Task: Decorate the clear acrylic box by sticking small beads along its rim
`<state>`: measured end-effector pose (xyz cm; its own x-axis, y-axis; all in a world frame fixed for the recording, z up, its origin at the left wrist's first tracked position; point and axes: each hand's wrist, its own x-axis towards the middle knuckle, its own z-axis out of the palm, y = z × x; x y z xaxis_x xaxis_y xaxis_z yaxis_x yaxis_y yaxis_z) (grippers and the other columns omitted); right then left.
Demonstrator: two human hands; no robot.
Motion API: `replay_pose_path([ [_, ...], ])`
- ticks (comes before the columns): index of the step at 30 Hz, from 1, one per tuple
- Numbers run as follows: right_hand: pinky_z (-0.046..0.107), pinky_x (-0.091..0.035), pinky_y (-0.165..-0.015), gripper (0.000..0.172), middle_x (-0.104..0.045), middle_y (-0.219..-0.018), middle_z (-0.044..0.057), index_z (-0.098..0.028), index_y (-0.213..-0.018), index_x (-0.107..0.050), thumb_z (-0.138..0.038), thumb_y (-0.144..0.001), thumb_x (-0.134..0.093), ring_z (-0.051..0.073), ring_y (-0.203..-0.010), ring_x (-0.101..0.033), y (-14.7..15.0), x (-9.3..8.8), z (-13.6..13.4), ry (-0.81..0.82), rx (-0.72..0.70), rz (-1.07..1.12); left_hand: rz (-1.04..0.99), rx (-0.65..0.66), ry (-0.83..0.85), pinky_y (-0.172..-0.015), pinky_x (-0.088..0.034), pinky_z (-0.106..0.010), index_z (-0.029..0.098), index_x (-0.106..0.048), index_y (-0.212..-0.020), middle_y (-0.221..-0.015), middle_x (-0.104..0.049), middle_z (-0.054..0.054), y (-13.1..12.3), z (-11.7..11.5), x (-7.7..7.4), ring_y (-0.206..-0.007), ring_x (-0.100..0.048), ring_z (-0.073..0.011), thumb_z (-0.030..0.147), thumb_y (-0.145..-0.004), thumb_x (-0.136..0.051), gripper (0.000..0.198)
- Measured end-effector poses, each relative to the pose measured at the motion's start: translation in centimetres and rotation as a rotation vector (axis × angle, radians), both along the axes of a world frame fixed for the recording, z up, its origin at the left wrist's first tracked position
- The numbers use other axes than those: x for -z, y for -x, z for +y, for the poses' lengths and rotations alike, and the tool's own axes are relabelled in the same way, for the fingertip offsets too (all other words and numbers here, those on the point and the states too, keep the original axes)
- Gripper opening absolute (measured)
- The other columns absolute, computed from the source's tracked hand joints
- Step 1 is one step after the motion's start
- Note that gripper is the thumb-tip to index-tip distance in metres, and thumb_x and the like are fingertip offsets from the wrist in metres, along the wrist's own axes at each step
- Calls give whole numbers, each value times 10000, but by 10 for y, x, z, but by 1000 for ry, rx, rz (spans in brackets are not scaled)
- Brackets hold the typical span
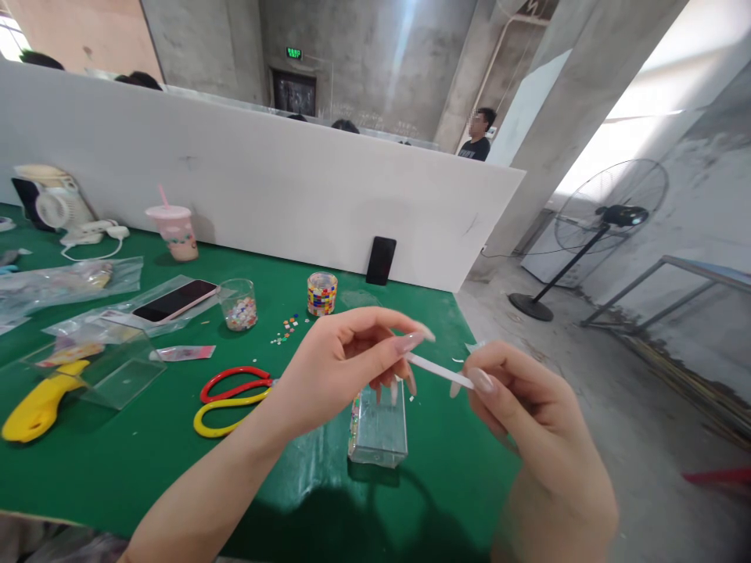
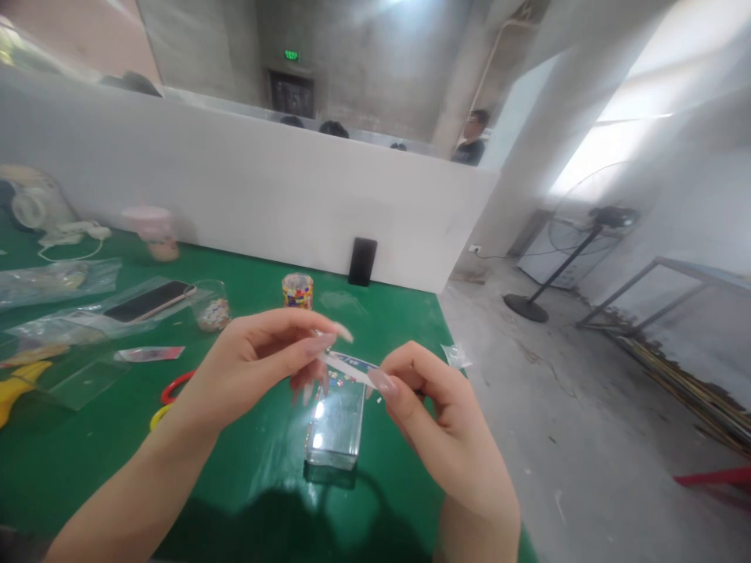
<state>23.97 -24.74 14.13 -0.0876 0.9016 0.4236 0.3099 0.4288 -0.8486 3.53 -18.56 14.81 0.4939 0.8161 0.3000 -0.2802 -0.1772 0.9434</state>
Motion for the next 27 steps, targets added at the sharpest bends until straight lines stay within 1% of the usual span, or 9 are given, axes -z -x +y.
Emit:
replay_pose_path([
  [2, 199, -175, -380, 302, -341, -530, -80, -218, -745, -573, -383, -994, -534, 51, -434, -274, 1, 0, 1, -15, -3, -13, -40, -19, -12, -493, -502, -74, 258, -727, -1069, -609, -642, 67, -1, -2, 1, -566, -658, -48, 226, -916, -698, 159],
  [3, 197, -175, -378, 302, -343, -534, -79, -219, -745, -576, -383, -994, -534, 50, -433, -275, 2, -1, 1, -23, -5, -20, -65, -27, -18, -491, -502, -71, 268, -713, -1092, -612, -642, 72, -2, -2, 2, -571, -668, -51, 213, -912, -703, 188],
  [5, 192, -181, -378, 291, -344, -534, -81, -221, -750, -581, -376, -993, -537, 46, -430, -270, 4, 0, 1, -37, -12, -36, -120, -35, -25, -486, -500, -67, 264, -712, -1049, -611, -655, 73, -3, -3, 3, -555, -662, -46, 205, -913, -704, 149],
  [8, 186, -204, -389, 271, -356, -534, -82, -226, -767, -582, -363, -996, -533, 48, -438, -283, 6, 0, 1, -49, -15, -60, -174, 6, -2, -499, -531, -91, 244, -738, -961, -623, -690, 59, -4, -2, 3, -537, -639, -46, 246, -932, -683, 62],
  [13, 186, -209, -392, 264, -364, -528, -82, -235, -777, -580, -350, -1004, -513, 53, -442, -294, 4, 0, -1, -115, 32, -91, -133, 104, 69, -523, -548, -92, 213, -773, -973, -650, -730, 21, -1, 3, -2, -547, -639, -42, 368, -980, -602, 232],
  [15, 182, -221, -394, 264, -376, -533, -81, -236, -771, -578, -340, -1004, -513, 53, -443, -311, 4, 0, -2, -138, 52, -98, -114, 105, 82, -515, -542, -87, 209, -774, -953, -642, -727, 23, 1, 3, -3, -548, -634, -41, 358, -960, -637, 203],
  [19, 166, -254, -387, 209, -410, -518, -89, -251, -810, -590, -298, -1001, -519, 48, -418, -356, 4, 0, -3, -143, 56, -118, -77, 71, 73, -515, -536, -77, 227, -768, -932, -655, -725, 39, 1, 2, -3, -574, -639, -41, 270, -921, -696, 85],
  [23, 154, -329, -392, 173, -453, -505, -91, -252, -823, -590, -243, -986, -530, 52, -402, -433, 6, 0, -4, -163, 67, -173, -34, 15, -16, -534, -533, -77, 252, -756, -974, -648, -706, 55, 0, 0, -1, -583, -646, -39, 226, -927, -678, 94],
  [27, 171, -343, -389, 153, -464, -524, -87, -249, -841, -582, -194, -971, -524, 64, -405, -435, 6, -1, -8, -200, 68, -265, 10, -52, -166, -514, -505, -79, 244, -736, -990, -611, -651, 72, 0, 1, 1, -527, -616, -26, 203, -928, -669, 100],
])
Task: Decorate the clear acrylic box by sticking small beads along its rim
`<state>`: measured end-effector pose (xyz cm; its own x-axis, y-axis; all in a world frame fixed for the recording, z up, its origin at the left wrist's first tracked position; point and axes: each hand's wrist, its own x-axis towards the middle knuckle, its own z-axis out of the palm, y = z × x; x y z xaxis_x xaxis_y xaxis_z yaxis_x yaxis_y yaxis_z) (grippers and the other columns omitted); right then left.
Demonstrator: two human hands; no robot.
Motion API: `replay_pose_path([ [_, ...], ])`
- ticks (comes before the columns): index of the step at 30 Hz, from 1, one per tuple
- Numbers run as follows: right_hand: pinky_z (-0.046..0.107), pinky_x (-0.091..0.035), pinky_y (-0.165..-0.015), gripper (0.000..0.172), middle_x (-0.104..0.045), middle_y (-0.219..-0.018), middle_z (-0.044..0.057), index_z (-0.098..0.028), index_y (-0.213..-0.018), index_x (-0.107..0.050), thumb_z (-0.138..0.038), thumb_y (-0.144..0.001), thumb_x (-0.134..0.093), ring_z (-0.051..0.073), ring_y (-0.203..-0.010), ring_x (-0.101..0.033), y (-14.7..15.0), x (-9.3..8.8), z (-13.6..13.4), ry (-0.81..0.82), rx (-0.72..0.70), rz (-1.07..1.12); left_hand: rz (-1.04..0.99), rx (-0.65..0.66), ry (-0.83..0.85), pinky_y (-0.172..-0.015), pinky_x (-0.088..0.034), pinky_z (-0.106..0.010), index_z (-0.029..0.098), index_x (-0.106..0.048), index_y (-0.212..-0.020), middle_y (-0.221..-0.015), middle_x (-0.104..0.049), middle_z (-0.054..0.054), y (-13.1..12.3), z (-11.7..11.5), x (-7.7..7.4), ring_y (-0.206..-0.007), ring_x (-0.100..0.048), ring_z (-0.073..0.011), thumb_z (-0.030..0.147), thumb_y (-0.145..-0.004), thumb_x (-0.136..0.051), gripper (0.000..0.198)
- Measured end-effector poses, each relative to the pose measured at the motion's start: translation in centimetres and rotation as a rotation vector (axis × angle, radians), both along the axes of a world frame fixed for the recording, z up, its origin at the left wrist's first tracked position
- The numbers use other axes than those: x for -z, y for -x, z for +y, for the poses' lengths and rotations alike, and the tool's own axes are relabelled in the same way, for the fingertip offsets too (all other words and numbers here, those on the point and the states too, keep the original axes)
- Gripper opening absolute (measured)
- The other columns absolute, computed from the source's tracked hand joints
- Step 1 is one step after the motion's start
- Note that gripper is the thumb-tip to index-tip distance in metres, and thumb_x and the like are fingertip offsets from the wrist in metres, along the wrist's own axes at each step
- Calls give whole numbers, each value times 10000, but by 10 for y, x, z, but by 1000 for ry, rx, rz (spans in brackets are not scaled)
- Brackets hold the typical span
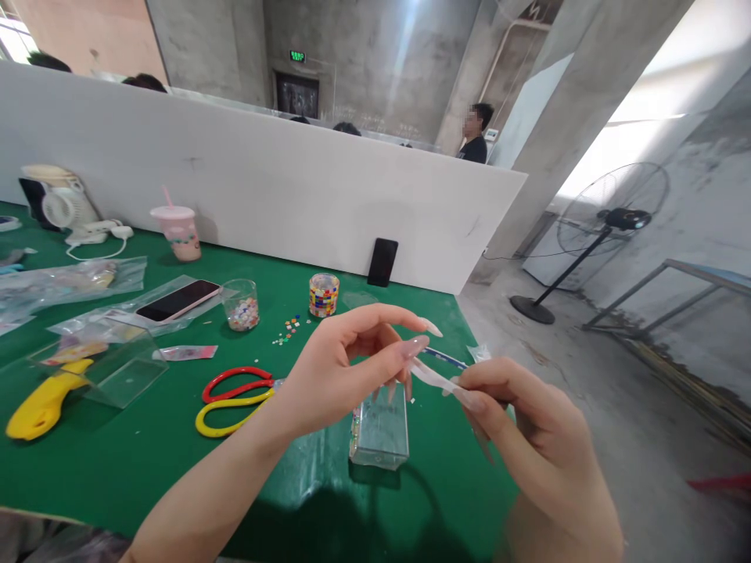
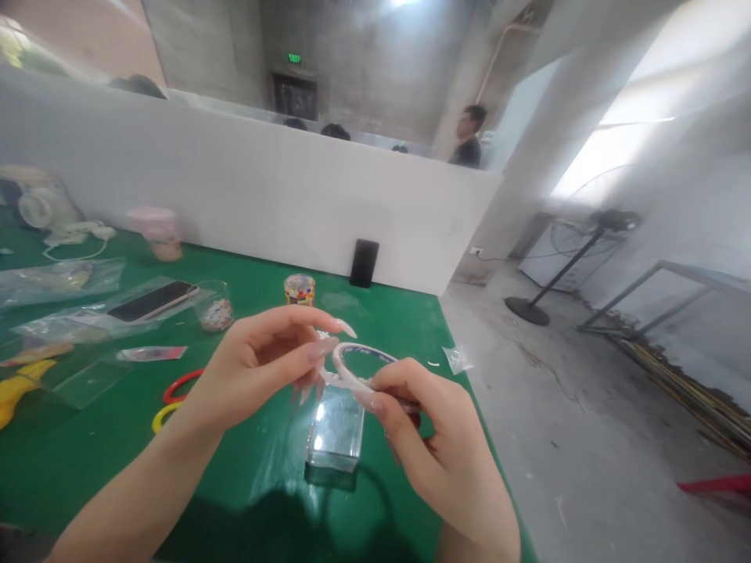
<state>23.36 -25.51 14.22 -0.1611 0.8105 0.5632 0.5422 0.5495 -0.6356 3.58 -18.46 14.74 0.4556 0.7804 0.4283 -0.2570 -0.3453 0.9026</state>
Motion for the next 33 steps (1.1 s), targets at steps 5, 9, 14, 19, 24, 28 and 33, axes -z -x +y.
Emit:
replay_pose_path([
  [5, 181, -353, -394, 109, -522, -552, -78, -246, -871, -578, -174, -950, -556, 71, -418, -452, 12, 6, 5, -141, 84, -62, -92, -270, -178, -501, -512, -142, 230, -688, -1070, -648, -648, 55, -8, 1, 7, -536, -615, -63, 183, -926, -655, 154],
  [9, 207, -417, -459, 96, -641, -632, -36, -233, -896, -556, -148, -940, -562, 96, -474, -542, 34, 18, 18, -327, 155, -157, -185, -424, -122, -494, -496, -174, 226, -679, -1010, -624, -644, 54, -16, 9, 14, -523, -587, -77, 233, -910, -689, 100],
  [14, 230, -393, -442, 105, -603, -595, -37, -246, -936, -556, -141, -934, -555, 112, -454, -498, 44, 23, 10, -439, 134, -178, -467, -515, 98, -463, -433, -141, 222, -706, -920, -599, -656, 49, 8, 50, 11, -499, -544, -51, 172, -845, -727, 92],
  [19, 251, -412, -508, 72, -602, -603, -43, -255, -911, -576, -227, -971, -548, 114, -476, -546, 17, 20, 20, -319, 278, -158, -429, -292, 174, -386, -345, -180, 193, -743, -966, -506, -534, 52, 33, 54, -2, -413, -437, -64, 223, -833, -697, 144],
  [24, 415, -467, -863, 263, -666, -611, -4, -226, -745, -524, -341, -982, -514, 196, -642, -610, -18, 45, 87, 129, 354, -456, -347, 105, 240, -443, -300, -208, 218, -722, -1074, -496, -425, 60, 20, 15, -6, -431, -305, -67, 238, -950, -578, 192],
  [28, 358, -513, -775, 257, -620, -599, -32, -184, -721, -579, -290, -955, -591, 143, -605, -602, -29, 80, 125, 317, 283, -536, -350, 151, 262, -466, -271, -214, 229, -694, -1094, -519, -388, 66, 16, -1, -6, -461, -268, -69, 261, -996, -531, 193],
  [33, 385, -552, -793, 238, -709, -770, 36, -165, -755, -657, -361, -886, -690, 177, -752, -670, -20, 81, 121, 365, 205, -473, -283, 183, 249, -424, -213, -202, 237, -637, -1096, -495, -384, 99, 15, -8, -9, -418, -267, -43, 306, -955, -640, 157],
])
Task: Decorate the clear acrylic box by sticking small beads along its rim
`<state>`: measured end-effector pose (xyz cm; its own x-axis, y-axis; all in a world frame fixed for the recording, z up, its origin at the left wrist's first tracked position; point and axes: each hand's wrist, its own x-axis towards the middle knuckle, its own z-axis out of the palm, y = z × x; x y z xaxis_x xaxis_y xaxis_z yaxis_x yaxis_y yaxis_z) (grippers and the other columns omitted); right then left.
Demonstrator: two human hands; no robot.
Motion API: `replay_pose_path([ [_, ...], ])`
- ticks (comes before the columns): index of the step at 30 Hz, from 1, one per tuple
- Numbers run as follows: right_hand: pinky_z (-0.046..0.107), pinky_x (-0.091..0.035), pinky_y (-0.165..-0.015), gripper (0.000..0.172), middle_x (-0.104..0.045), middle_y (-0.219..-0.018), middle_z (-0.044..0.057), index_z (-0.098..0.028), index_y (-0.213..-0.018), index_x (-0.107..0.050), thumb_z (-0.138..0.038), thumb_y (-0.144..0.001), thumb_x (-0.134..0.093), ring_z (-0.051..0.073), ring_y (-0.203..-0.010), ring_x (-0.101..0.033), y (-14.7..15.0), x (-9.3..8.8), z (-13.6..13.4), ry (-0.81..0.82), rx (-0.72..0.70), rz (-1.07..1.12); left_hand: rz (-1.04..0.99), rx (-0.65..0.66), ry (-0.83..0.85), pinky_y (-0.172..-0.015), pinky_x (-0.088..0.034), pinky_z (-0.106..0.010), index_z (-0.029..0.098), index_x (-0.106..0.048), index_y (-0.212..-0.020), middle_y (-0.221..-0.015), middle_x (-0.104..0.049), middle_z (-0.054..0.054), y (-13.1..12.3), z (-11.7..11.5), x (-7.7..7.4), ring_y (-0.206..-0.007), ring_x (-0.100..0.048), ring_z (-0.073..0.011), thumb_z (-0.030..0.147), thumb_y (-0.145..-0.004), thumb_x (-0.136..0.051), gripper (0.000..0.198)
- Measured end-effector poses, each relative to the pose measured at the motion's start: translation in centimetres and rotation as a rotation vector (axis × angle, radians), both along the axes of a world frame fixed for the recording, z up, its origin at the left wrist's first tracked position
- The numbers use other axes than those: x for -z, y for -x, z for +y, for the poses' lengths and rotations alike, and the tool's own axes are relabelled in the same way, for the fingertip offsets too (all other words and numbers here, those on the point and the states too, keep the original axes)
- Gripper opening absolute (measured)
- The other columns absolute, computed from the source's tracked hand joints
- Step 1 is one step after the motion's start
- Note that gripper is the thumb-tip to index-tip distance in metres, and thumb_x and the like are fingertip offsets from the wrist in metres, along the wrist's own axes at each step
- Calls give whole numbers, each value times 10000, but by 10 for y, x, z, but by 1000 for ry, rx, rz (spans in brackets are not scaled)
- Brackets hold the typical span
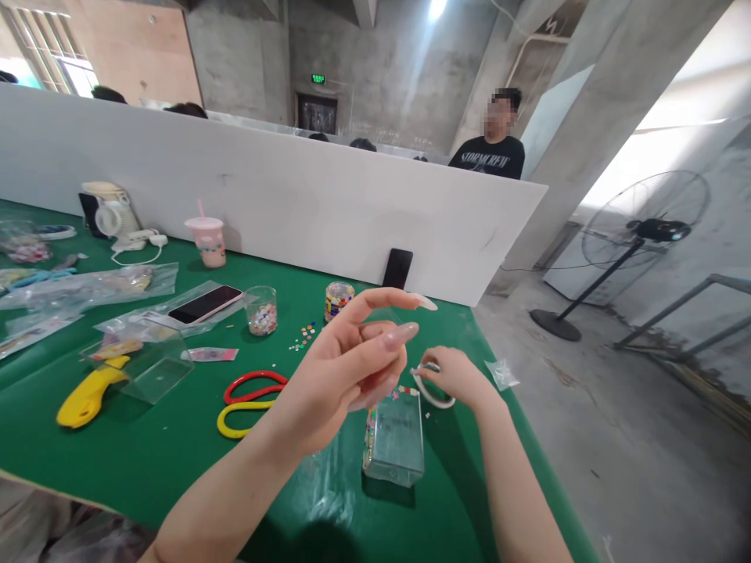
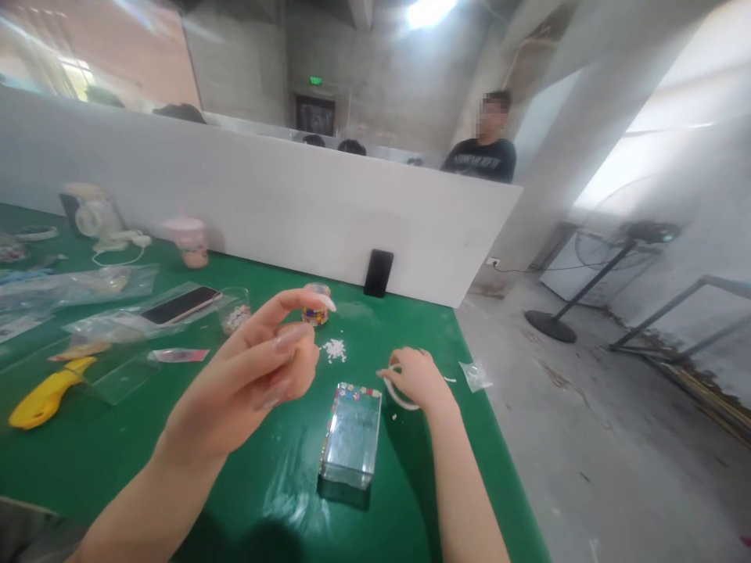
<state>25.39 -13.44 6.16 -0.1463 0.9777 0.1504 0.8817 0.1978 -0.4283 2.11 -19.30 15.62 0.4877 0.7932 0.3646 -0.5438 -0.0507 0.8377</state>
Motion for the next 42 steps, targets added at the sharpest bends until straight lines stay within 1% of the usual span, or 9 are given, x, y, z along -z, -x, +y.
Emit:
replay_pose_path([
  [5, 393, -547, -957, 361, -722, -1210, 66, -254, -1184, -646, -442, -1037, -376, 203, -1112, -678, 25, -43, -50, -204, -97, 271, 42, -60, -55, -369, -307, -153, 269, -543, -1031, -552, -499, 98, -10, -4, 3, -377, -374, -37, 274, -965, -622, 103],
  [7, 396, -546, -996, 359, -700, -1285, 55, -307, -1309, -596, -459, -1005, -478, 218, -1202, -650, 37, -52, -71, -374, -272, 546, 24, -128, -102, -377, -359, -131, 274, -492, -968, -578, -525, 102, -15, -6, 6, -388, -431, -35, 234, -954, -634, 148],
  [10, 393, -510, -1076, 484, -600, -1442, 11, -415, -1442, -494, -478, -965, -554, 217, -1330, -562, 52, -54, -91, -481, -425, 645, -36, -154, -186, -427, -430, -101, 283, -464, -954, -600, -534, 114, -22, -7, 12, -419, -480, -24, 178, -944, -641, 206],
  [17, 405, -567, -994, 377, -635, -1380, 7, -407, -1312, -644, -284, -957, -613, 230, -1228, -630, 62, -50, -98, -658, -325, 757, 45, 21, -125, -431, -453, -125, 349, -429, -1297, -656, -607, 89, -24, -5, 14, -435, -518, -47, 231, -906, -708, 495],
  [24, 371, -600, -864, 284, -764, -1070, -17, -410, -1101, -760, -216, -943, -626, 192, -1009, -688, 70, -52, -98, -704, -272, 942, 68, 89, 5, -386, -342, -153, 281, -464, -1261, -530, -480, 108, -42, -6, 26, -388, -402, -62, 490, -880, -704, 497],
  [27, 298, -609, -669, 226, -763, -1044, -9, -418, -1073, -769, -291, -947, -631, 177, -932, -705, 70, -51, -97, -577, -259, 1111, 81, -131, -209, -465, -406, -208, 302, -434, -1301, -653, -557, 53, -42, -7, 33, -490, -471, -100, 596, -965, -499, 452],
  [32, 323, -616, -665, 187, -776, -880, -14, -422, -1059, -767, -375, -949, -624, 167, -785, -715, 65, -53, -98, -499, -259, 1229, 242, -746, -950, -521, -395, -224, 258, -530, -1017, -705, -509, 48, -20, -9, 25, -550, -455, -100, 250, -934, -630, 130],
  [36, 314, -591, -617, 162, -741, -851, 13, -396, -1012, -785, -420, -918, -656, 160, -720, -677, 60, -52, -98, -530, -193, 1178, 654, -594, -1197, -466, -346, -223, 209, -483, -941, -638, -520, 63, -10, -14, 9, -467, -388, -82, 156, -940, -534, 74],
  [42, 297, -497, -614, 214, -551, -775, 5, -443, -1102, -762, -380, -940, -638, 145, -719, -548, 56, -50, -95, -638, -272, 990, 700, -634, -1352, -404, -309, -234, 205, -436, -735, -543, -475, 52, -21, -17, 4, -440, -372, -94, 98, -941, -414, 233],
])
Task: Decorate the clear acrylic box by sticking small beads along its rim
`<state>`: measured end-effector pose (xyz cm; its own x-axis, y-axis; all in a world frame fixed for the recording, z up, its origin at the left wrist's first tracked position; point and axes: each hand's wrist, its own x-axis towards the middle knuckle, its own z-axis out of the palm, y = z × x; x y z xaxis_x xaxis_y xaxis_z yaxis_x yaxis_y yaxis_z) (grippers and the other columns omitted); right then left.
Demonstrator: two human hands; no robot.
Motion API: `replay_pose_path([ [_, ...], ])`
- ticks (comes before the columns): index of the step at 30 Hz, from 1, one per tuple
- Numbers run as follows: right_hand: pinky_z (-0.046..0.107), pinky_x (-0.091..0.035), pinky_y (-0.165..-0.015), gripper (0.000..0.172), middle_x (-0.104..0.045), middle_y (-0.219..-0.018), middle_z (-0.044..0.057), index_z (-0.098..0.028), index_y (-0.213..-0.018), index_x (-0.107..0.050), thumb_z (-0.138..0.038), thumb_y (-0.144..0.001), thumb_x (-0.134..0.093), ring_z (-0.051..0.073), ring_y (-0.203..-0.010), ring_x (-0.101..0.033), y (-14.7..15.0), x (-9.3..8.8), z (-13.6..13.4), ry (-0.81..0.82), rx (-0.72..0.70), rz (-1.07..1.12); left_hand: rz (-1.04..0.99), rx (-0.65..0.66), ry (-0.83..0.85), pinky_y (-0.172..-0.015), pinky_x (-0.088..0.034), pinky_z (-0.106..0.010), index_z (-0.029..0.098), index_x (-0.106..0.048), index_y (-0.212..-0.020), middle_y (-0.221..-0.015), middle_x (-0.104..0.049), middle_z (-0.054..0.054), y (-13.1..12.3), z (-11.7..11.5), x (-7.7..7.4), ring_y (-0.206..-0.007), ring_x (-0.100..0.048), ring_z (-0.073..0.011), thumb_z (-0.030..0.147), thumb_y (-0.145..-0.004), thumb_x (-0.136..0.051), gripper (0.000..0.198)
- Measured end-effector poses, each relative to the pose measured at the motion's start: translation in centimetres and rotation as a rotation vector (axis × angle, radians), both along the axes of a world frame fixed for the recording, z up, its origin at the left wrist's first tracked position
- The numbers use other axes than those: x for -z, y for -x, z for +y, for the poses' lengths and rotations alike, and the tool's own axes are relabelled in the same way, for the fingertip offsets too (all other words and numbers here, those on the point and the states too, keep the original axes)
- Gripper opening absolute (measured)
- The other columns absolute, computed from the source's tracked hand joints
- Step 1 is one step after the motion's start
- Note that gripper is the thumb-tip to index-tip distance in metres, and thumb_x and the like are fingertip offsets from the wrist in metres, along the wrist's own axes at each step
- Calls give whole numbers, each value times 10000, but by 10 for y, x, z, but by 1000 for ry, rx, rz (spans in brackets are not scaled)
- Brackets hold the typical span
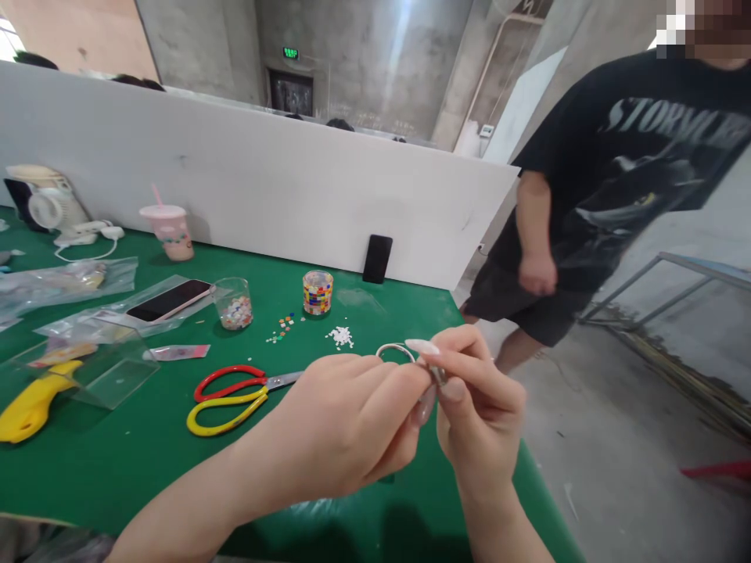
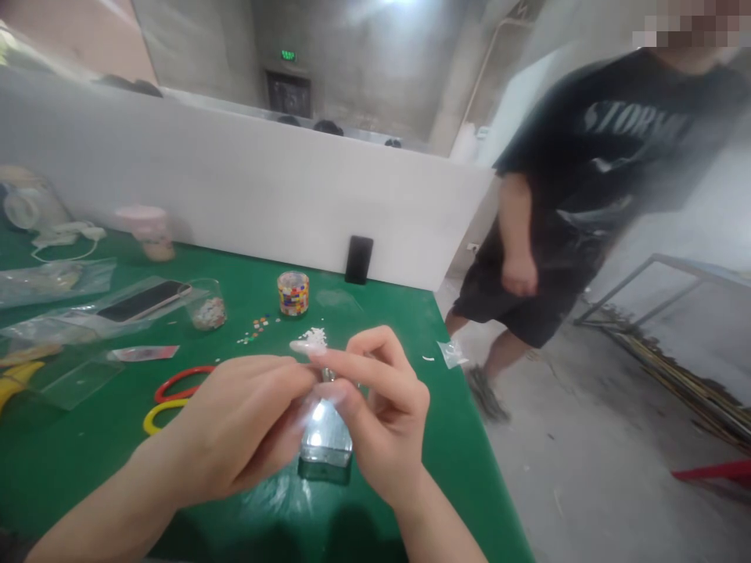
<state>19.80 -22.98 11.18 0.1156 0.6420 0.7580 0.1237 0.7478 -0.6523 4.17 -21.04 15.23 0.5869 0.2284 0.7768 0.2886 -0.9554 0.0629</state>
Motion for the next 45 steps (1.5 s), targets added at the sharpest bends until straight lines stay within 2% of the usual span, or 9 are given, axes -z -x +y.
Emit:
replay_pose_path([
  [5, 315, -488, -644, 302, -533, -833, 17, -439, -1200, -716, -368, -1020, -484, 155, -774, -532, 5, 3, -1, 22, -24, -23, -14, -69, -57, -417, -333, -229, 192, -458, -696, -539, -500, 45, 0, 1, 1, -447, -415, -93, 106, -993, -353, 326],
  [11, 315, -475, -672, 436, -482, -950, 22, -414, -1313, -648, -480, -1050, -307, 143, -768, -476, 7, 3, -7, 145, -75, -58, -18, -138, -25, -412, -345, -244, 158, -519, -715, -549, -541, 34, 3, 2, 4, -443, -449, -95, 129, -1000, -368, 324],
  [17, 311, -483, -802, 439, -485, -981, 15, -400, -1417, -552, -473, -1050, -322, 153, -834, -455, 6, 2, -15, 150, -45, -170, -47, -147, 12, -409, -315, -228, 170, -494, -685, -538, -482, 55, 5, 1, 4, -447, -383, -81, 86, -957, -405, 298],
  [27, 289, -478, -759, 433, -530, -972, 20, -384, -1425, -547, -414, -1064, -310, 149, -868, -473, 8, 1, -19, 157, -7, -198, -112, -90, 67, -418, -256, -205, 196, -393, -690, -555, -408, 93, 5, 3, 6, -469, -307, -61, 26, -875, -433, 254],
  [31, 267, -467, -690, 379, -533, -905, 5, -419, -1344, -621, -359, -1057, -380, 127, -777, -469, 8, -1, -19, 222, 6, -133, -99, -103, 72, -419, -260, -213, 192, -402, -667, -543, -387, 87, 4, 3, 6, -468, -314, -62, 35, -853, -435, 246],
  [36, 242, -454, -641, 240, -525, -788, -11, -411, -1101, -773, -400, -986, -562, 99, -700, -474, 9, -5, -13, 393, -55, 53, -57, -119, 52, -410, -284, -230, 178, -465, -631, -514, -422, 62, 0, 0, 5, -452, -335, -76, 59, -865, -390, 273],
  [39, 218, -412, -586, 195, -503, -717, -22, -370, -981, -816, -459, -917, -654, 75, -632, -442, 10, -9, -9, 501, -161, 193, -46, -115, 59, -405, -292, -233, 167, -496, -626, -507, -443, 53, -1, -1, 6, -449, -343, -80, 53, -856, -382, 281],
  [42, 189, -370, -532, 172, -507, -676, -30, -361, -904, -828, -492, -830, -743, 61, -596, -434, 12, -12, -6, 630, -334, 365, -46, -101, 96, -412, -304, -231, 151, -531, -665, -522, -478, 49, -1, -1, 6, -453, -367, -80, 57, -849, -396, 247],
  [45, 182, -429, -582, 195, -567, -692, -22, -362, -844, -831, -530, -754, -794, 74, -638, -501, 14, -12, -5, 747, -445, 524, -51, -76, 133, -408, -299, -201, 150, -531, -710, -532, -472, 68, 1, -2, 6, -447, -365, -66, 61, -865, -406, 218],
])
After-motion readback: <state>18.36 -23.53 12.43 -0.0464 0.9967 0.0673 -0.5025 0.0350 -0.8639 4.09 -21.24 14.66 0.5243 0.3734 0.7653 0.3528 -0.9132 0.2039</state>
